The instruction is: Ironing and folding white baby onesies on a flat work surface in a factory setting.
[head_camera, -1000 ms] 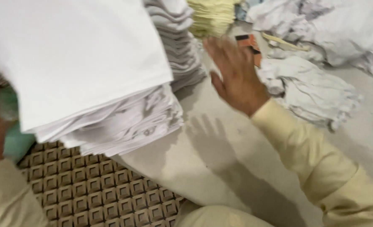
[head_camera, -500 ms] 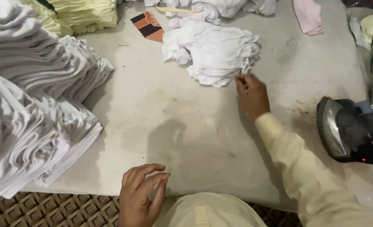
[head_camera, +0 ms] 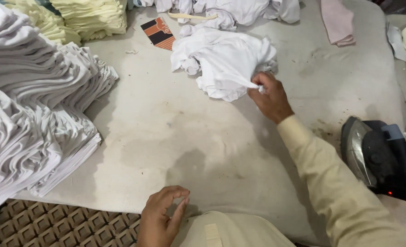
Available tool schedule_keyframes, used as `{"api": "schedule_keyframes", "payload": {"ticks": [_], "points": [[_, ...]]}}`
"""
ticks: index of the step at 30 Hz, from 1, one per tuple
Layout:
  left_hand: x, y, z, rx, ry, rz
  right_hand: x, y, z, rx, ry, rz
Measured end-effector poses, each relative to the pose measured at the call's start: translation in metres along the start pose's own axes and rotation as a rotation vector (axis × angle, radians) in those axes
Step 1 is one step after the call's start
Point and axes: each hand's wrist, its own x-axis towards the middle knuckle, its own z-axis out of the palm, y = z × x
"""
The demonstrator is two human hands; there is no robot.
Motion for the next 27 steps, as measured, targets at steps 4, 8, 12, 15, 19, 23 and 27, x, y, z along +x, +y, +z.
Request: {"api": "schedule_keyframes", "payload": {"ticks": [4, 8, 12, 15, 19, 23, 27], "points": [[0.016, 0.015, 0.002, -0.293, 0.07, -0.311, -0.077, -0.119, -0.007, 0.579, -0.181, 0.313], [0.021, 0.013, 0.007, -0.477, -0.218, -0.384, -0.153, -0.189, 0.002, 1.266, -0.468, 0.624], [-0.003, -0.001, 0.005, -0.544, -0.456, -0.364, -0.182, -0.206, 0.0, 1.51, -0.268, 0.938], [-0.015, 0.001, -0.014, -0.566, -0.437, -0.501, -0.195, -0.221, -0.013, 1.576, -0.203, 1.035], [-0.019, 0.004, -0.038, -0.954, -0.581, -0.474, -0.208, -0.243, -0.02, 1.768, -0.207, 0.807], [-0.028, 0.003, -0.065, -1.065, -0.764, -0.441, -0.227, -0.258, -0.015, 1.643, -0.173, 0.797], [-0.031, -0.021, -0.084, -0.44, -0.487, -0.502, -0.253, -0.249, -0.009, 0.328, -0.145, 0.406]]}}
